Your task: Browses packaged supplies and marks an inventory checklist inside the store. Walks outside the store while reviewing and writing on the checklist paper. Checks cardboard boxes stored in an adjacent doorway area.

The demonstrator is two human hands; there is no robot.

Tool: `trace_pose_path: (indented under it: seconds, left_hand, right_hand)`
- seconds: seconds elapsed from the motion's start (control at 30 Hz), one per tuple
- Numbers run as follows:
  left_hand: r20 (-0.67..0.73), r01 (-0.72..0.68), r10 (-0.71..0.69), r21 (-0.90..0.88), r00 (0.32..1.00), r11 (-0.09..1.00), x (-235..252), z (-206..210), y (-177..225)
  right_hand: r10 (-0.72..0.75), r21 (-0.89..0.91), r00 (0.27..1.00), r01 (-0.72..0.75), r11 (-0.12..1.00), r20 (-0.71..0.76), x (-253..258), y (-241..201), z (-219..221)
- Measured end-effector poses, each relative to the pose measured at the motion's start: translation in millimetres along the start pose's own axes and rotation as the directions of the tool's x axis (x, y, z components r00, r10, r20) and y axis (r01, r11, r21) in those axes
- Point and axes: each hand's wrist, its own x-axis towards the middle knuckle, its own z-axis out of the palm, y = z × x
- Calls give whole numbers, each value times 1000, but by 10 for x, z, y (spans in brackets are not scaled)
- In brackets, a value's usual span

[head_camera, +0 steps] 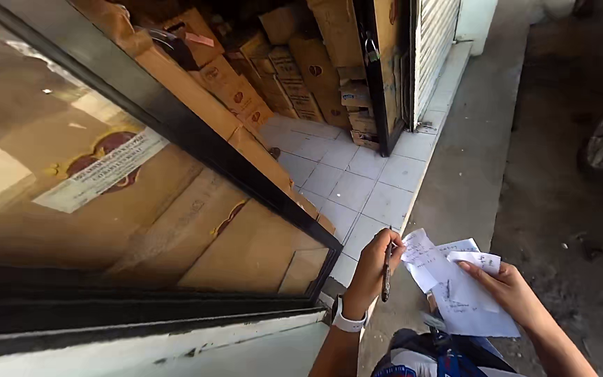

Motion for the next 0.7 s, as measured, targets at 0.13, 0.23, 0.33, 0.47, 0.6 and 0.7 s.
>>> trace_pose_path:
  seconds: [0.13,0.23,0.33,0.47,0.6,0.7]
  left_hand:
    - [-447,135,-81,91,891,987,733,-453,-179]
    - [-709,253,-130,71,693,965,1024,-800,-443]
    - [-798,357,-206,12,567,934,1381,-986,-719]
    - [-792,443,-341,-100,506,891,2127,-1172,-1201]
    - [-718,406,-438,-234,541,884,3211,-1674,-1794]
    - [-623,373,-606,-478,495,795,4045,-2313,-2048]
  right_hand:
    - [-4,-58,1000,5,998,30,1159,-131,-268]
    - [-9,-146,997,19,989,71,1931,-105,-341]
    - [12,-240,994,14,971,106,2612,67,-259]
    - [62,-297,980,-3,955,188,3548,215,-15]
    - [86,-360,971,-1,933,222,4711,-14,270]
    - [71,-387,973,20,922,218,5517,-489,522]
